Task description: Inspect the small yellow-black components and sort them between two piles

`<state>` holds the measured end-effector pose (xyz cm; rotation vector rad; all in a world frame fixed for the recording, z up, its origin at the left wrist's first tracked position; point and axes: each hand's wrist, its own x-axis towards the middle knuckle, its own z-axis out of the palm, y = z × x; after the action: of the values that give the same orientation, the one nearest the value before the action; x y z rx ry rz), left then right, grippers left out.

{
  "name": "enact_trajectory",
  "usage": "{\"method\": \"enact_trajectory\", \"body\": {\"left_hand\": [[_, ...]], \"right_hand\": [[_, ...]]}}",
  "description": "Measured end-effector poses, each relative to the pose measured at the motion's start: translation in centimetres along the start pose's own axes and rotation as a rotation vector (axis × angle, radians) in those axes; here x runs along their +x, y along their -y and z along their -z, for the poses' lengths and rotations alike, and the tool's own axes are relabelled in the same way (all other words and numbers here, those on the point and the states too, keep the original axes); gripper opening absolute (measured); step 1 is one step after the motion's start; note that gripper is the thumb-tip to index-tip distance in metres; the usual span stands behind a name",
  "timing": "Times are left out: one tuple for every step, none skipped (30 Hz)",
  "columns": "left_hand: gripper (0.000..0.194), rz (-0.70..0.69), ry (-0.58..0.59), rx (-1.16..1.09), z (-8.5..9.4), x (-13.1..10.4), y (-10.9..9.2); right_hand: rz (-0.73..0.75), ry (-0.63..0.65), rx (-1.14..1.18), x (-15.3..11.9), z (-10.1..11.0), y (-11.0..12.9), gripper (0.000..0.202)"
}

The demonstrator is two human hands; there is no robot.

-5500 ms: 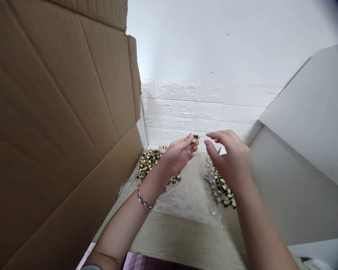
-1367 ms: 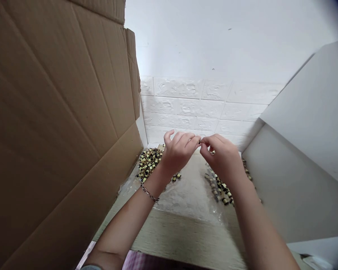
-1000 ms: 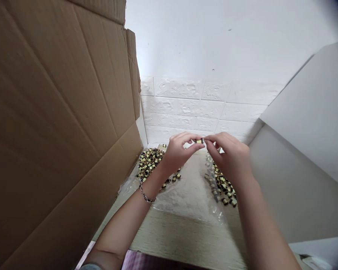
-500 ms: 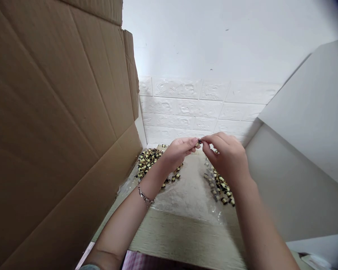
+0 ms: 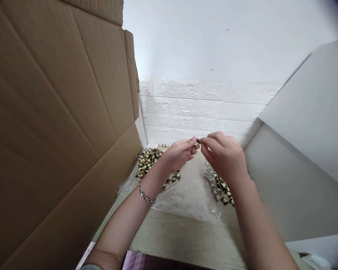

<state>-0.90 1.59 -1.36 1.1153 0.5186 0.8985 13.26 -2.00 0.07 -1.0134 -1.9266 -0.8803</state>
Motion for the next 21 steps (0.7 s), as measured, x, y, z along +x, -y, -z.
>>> {"method": "enact_trajectory", "body": {"left_hand": [[0.024, -0.004, 0.008, -0.003, 0.0, 0.0, 0.1], [0.024, -0.014, 0.016, -0.002, 0.0, 0.0, 0.1], [0.024, -0.035, 0.025, 0.005, 0.0, 0.1, 0.2], [0.024, -0.064, 0.029, 0.023, -0.1, 0.1, 0.3], [0.023, -0.103, 0.027, 0.05, -0.1, 0.2, 0.4], [0.023, -0.152, 0.02, 0.084, -0.2, 0.2, 0.5], [0.023, -0.205, 0.011, 0.12, -0.2, 0.2, 0.5], [0.022, -0.255, 0.0, 0.155, -0.4, 0.2, 0.5], [0.022, -0.302, -0.015, 0.188, -0.5, 0.2, 0.4], [0.021, -0.343, -0.03, 0.219, -0.6, 0.1, 0.3], [0.021, -0.375, -0.052, 0.247, -0.8, 0.1, 0.2], [0.02, -0.403, -0.075, 0.273, -0.9, 0.0, 0.1], [0.02, -0.424, -0.099, 0.297, -1.0, 0.0, 0.0], [0.019, -0.443, -0.123, 0.319, -1.0, -0.1, 0.0], [0.02, -0.464, -0.147, 0.345, -1.0, -0.1, -0.1], [0.02, -0.488, -0.174, 0.376, -1.0, -0.1, 0.0], [0.021, -0.517, -0.207, 0.418, -1.0, -0.1, 0.0], [0.022, -0.554, -0.245, 0.472, -0.9, -0.2, 0.0], [0.023, -0.598, -0.288, 0.538, -0.9, -0.2, 0.1], [0.024, -0.648, -0.33, 0.615, -0.9, -0.3, 0.1], [0.024, -0.7, -0.37, 0.702, -0.9, -0.4, 0.1]], "right_hand": [[-0.018, -0.002, 0.031, 0.0, -0.1, 0.0, 0.012], [-0.04, -0.003, 0.066, -0.1, -0.2, 0.0, 0.011], [-0.062, -0.003, 0.1, -0.1, -0.3, 0.0, 0.01], [-0.081, 0.0, 0.129, -0.1, -0.3, 0.0, 0.01], [-0.095, 0.001, 0.15, -0.2, -0.3, 0.0, 0.01], [-0.104, 0.003, 0.166, -0.1, -0.3, 0.0, 0.01], [-0.11, 0.005, 0.179, -0.1, -0.2, 0.0, 0.01], [-0.114, 0.005, 0.194, -0.1, -0.2, 0.0, 0.01], [-0.116, 0.004, 0.215, 0.0, 0.0, -0.1, 0.009], [-0.117, 0.002, 0.242, 0.0, 0.1, -0.1, 0.009], [-0.116, 0.0, 0.272, 0.1, 0.2, -0.1, 0.009], [-0.117, 0.001, 0.304, 0.1, 0.4, -0.2, 0.01], [-0.124, 0.002, 0.335, 0.2, 0.5, -0.3, 0.011], [-0.136, 0.008, 0.364, 0.2, 0.6, -0.3, 0.012], [-0.154, 0.014, 0.39, 0.3, 0.7, -0.4, 0.012], [-0.175, 0.021, 0.412, 0.3, 0.8, -0.5, 0.012], [-0.196, 0.031, 0.432, 0.3, 0.9, -0.5, 0.012], [-0.211, 0.037, 0.446, 0.3, 1.0, -0.6, 0.011], [-0.221, 0.044, 0.452, 0.3, 1.0, -0.7, 0.011], [-0.229, 0.052, 0.45, 0.3, 1.1, -0.8, 0.01], [-0.236, 0.057, 0.444, 0.3, 1.1, -0.8, 0.01]]}}
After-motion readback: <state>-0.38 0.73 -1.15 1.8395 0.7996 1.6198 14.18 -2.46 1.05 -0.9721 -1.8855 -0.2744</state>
